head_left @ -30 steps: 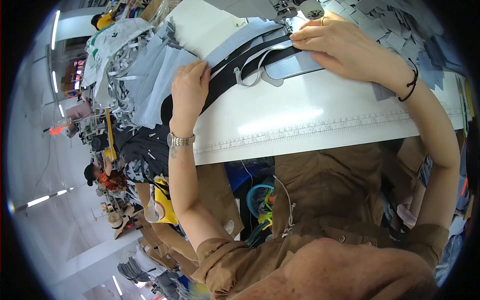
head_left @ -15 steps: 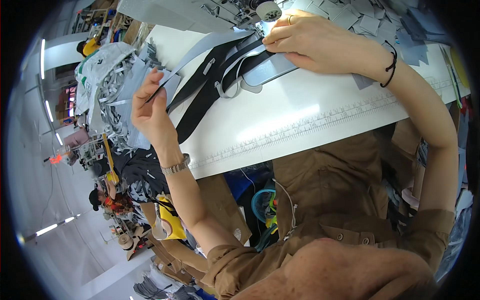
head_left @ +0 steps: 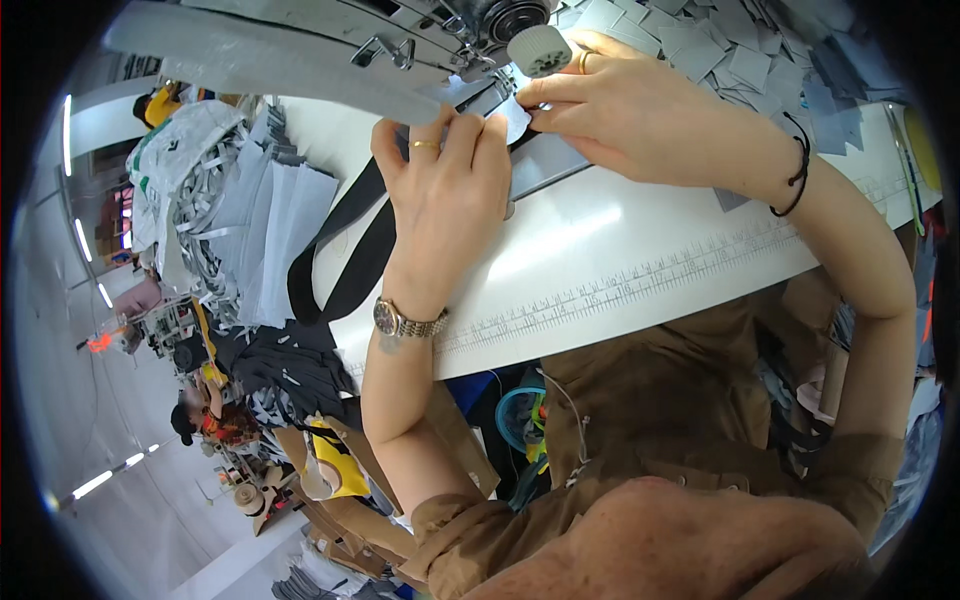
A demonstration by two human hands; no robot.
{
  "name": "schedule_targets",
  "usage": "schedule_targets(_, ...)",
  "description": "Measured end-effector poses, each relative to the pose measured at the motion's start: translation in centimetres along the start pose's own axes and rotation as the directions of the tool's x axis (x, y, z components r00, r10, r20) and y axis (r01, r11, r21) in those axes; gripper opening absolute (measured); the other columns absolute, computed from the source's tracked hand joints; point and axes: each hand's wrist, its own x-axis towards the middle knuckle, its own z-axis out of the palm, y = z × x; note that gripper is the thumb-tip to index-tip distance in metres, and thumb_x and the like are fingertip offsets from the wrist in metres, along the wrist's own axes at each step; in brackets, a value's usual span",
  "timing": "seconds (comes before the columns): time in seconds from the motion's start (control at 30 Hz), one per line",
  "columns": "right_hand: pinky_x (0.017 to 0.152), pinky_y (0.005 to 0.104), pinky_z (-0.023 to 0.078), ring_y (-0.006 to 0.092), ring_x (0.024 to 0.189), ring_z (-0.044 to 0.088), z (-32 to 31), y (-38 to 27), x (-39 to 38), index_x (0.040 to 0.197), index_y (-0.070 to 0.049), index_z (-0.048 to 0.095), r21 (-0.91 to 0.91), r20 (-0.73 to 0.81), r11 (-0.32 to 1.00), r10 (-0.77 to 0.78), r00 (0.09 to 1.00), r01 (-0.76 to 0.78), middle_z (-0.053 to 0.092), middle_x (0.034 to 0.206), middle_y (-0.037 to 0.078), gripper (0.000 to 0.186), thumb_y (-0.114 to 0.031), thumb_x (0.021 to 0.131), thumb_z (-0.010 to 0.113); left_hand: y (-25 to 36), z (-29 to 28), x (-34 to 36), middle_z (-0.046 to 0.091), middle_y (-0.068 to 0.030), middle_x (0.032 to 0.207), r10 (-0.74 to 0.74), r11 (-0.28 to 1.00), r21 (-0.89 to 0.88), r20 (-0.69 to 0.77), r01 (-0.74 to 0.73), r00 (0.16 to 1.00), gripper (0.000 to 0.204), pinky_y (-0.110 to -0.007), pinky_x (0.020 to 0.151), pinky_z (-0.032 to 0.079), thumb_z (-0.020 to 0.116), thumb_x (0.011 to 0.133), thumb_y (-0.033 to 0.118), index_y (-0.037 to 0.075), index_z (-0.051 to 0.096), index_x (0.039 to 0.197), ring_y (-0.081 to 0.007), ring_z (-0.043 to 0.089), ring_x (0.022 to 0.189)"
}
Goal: Sewing black straps onto grey fabric pieces using an industrial sewing machine.
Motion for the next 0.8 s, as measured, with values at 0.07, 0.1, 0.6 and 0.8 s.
schedule_targets(0.07, 0.102, 0.0410, 0.046, 0.0239, 0.094, 0.065, 0.1, -0.3, -0.1, 0.109, -0.003, 0.072, -0.005, 0.023, 0.999, 0.041, 0.999, -0.041, 0.066, 0.126, 0.003, 0.020, -0.011, 0.091, 0.067, 0.0, 0.2, -0.4, 0.065, 0.0031, 0.097, -0.006, 1.000, 0.008, -0.022, 0.006, 1.000, 0.026, -0.050, 0.101, 0.036, 0.075, 0.084, 0.012, 0.017, 0.075, 0.110, -0.0195, 0.058, 0.107)
schedule_targets(0.1, 0.101, 0.0410, 0.047, 0.0244, 0.094, 0.065, 0.1, -0.4, -0.2, 0.109, -0.003, 0.072, 0.009, 0.024, 0.998, 0.058, 0.998, -0.058, 0.066, 0.126, 0.003, 0.020, -0.011, 0.091, 0.067, 0.0, 0.2, -0.5, 0.065, 0.0033, 0.097, -0.007, 1.000, 0.005, -0.028, 0.008, 1.000, 0.026, -0.050, 0.102, 0.036, 0.075, 0.085, 0.012, 0.017, 0.075, 0.110, -0.0196, 0.058, 0.107)
schedule_targets(0.6, 0.092, 0.0408, 0.051, 0.0250, 0.094, 0.064, -0.3, -0.8, -0.1, 0.109, -0.003, 0.072, 0.050, 0.005, 0.993, 0.104, 0.995, -0.104, 0.063, 0.127, 0.003, 0.019, -0.009, 0.092, 0.068, -0.2, 0.7, -0.4, 0.074, 0.0055, 0.106, -0.024, 0.998, -0.052, -0.107, 0.018, 0.994, 0.024, -0.044, 0.096, 0.038, 0.076, 0.085, 0.013, 0.016, 0.078, 0.108, -0.0206, 0.060, 0.106)
schedule_targets(0.8, 0.094, 0.0407, 0.050, 0.0228, 0.103, 0.066, 0.2, -0.4, -0.2, 0.112, -0.004, 0.071, -0.045, -0.044, 0.999, -0.006, 0.999, 0.004, 0.063, 0.129, 0.000, 0.021, -0.010, 0.092, 0.068, -0.4, 1.2, -0.1, 0.071, 0.0014, 0.102, 0.010, 0.992, -0.123, -0.162, -0.030, 0.987, 0.024, -0.047, 0.097, 0.040, 0.072, 0.082, 0.010, 0.011, 0.075, 0.105, -0.0224, 0.060, 0.103)
